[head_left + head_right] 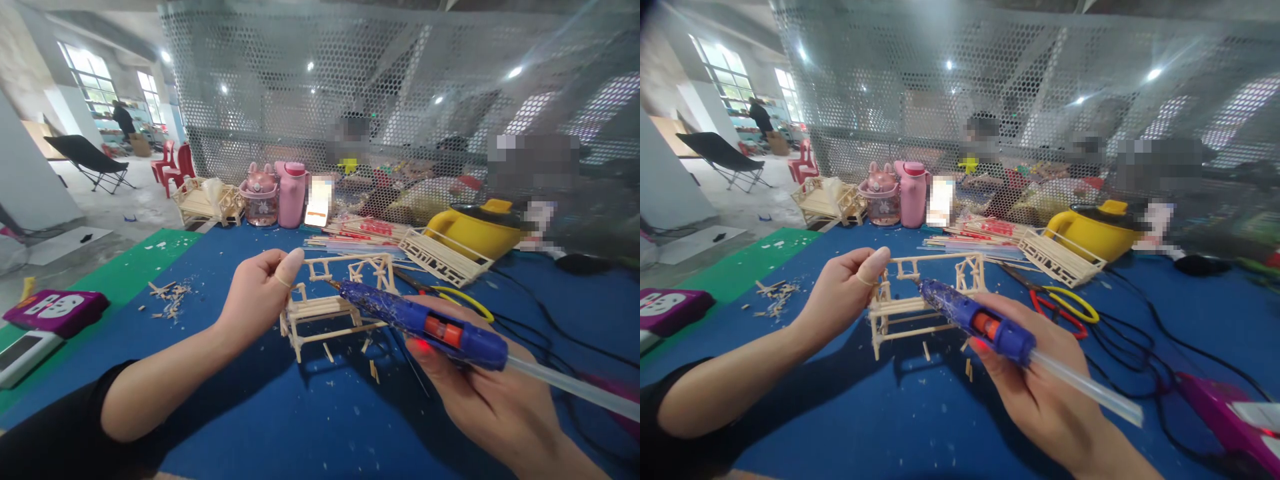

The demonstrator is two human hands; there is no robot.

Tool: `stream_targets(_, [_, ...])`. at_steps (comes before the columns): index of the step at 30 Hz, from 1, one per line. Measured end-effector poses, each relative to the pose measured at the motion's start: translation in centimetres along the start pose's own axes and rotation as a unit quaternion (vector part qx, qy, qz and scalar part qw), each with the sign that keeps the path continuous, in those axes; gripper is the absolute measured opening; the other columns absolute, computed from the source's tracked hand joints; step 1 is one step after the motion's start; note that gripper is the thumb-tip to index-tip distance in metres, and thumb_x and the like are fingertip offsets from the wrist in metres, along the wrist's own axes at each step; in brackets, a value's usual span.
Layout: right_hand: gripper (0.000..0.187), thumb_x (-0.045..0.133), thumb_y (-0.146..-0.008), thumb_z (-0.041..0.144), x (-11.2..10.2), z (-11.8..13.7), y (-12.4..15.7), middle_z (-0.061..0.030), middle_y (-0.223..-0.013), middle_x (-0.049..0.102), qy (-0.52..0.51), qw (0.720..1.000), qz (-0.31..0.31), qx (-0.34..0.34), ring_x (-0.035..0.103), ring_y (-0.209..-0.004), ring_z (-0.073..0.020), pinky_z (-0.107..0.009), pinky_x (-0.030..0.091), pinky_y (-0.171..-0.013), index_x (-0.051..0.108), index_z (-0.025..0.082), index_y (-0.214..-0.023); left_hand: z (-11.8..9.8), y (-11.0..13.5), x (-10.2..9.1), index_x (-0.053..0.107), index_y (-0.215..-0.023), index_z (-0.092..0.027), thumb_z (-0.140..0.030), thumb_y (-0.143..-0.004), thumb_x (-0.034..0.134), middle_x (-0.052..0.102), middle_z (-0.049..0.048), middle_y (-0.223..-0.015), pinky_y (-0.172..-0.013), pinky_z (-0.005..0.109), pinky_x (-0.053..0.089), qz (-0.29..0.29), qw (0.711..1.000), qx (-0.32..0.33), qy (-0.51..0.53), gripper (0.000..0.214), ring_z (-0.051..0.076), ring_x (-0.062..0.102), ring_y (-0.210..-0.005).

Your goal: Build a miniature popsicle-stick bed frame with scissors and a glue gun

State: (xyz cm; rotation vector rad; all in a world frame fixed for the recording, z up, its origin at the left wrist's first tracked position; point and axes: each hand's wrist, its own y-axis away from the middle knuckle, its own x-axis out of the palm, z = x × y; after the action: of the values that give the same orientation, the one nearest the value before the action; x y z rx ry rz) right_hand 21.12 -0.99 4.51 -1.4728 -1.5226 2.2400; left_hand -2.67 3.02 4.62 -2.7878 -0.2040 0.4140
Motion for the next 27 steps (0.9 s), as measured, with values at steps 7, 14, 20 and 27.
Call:
stream_targets(7, [0.029, 0.051, -0.087, 0.028, 0.06, 0.40, -0.32, -0.0027, -0.101, 0.066, -0.008, 1.000, 0.020, 0.009, 0.065, -0.091, -0.0181, -0.025, 0.053, -0.078, 0.052, 0.024, -0.116, 0.00, 0.01, 0.04, 0.042, -0.056, -0.017, -0.054, -0.081, 0.048, 0.036, -0.0058, -0.045, -0.043, 0.019, 0.025, 0.001, 1.000, -0.005, 0.002, 0.045, 0.007, 0.031, -0.045])
stream_targets(14, [0.030, 0.052, -0.086, 0.028, -0.03, 0.27, -0.14, -0.0026, -0.102, 0.067, 0.004, 1.000, 0.012, 0.007, 0.065, -0.090, -0.0183, -0.025, 0.053, -0.076, 0.054, 0.025, -0.116, 0.16, -0.03, 0.00, 0.043, -0.057, -0.017, -0.053, -0.081, 0.048, 0.036, -0.0056, -0.046, -0.043, 0.019, 0.026, 0.003, 1.000, 0.001, 0.003, 0.043, 0.007, 0.031, -0.046])
stream_targets(20, [0.030, 0.053, -0.085, 0.027, -0.31, -0.10, 0.20, -0.0045, -0.104, 0.066, 0.000, 1.000, -0.002, 0.013, 0.065, -0.091, -0.0201, -0.028, 0.054, -0.077, 0.053, 0.023, -0.115, 0.25, -0.04, -0.03, 0.043, -0.057, -0.018, -0.053, -0.081, 0.048, 0.038, -0.0054, -0.045, -0.044, 0.020, 0.026, 0.004, 1.000, 0.005, 0.003, 0.043, 0.008, 0.034, -0.045])
stream_targets(27, [0.031, 0.053, -0.085, 0.027, -0.16, -0.34, 0.35, -0.0055, -0.104, 0.066, 0.003, 1.000, -0.013, 0.009, 0.065, -0.090, -0.0215, -0.031, 0.054, -0.077, 0.054, 0.022, -0.116, 0.19, -0.06, 0.00, 0.043, -0.056, -0.018, -0.053, -0.081, 0.047, 0.036, -0.0059, -0.047, -0.045, 0.021, 0.027, -0.002, 1.000, 0.005, -0.009, 0.043, 0.008, 0.032, -0.046])
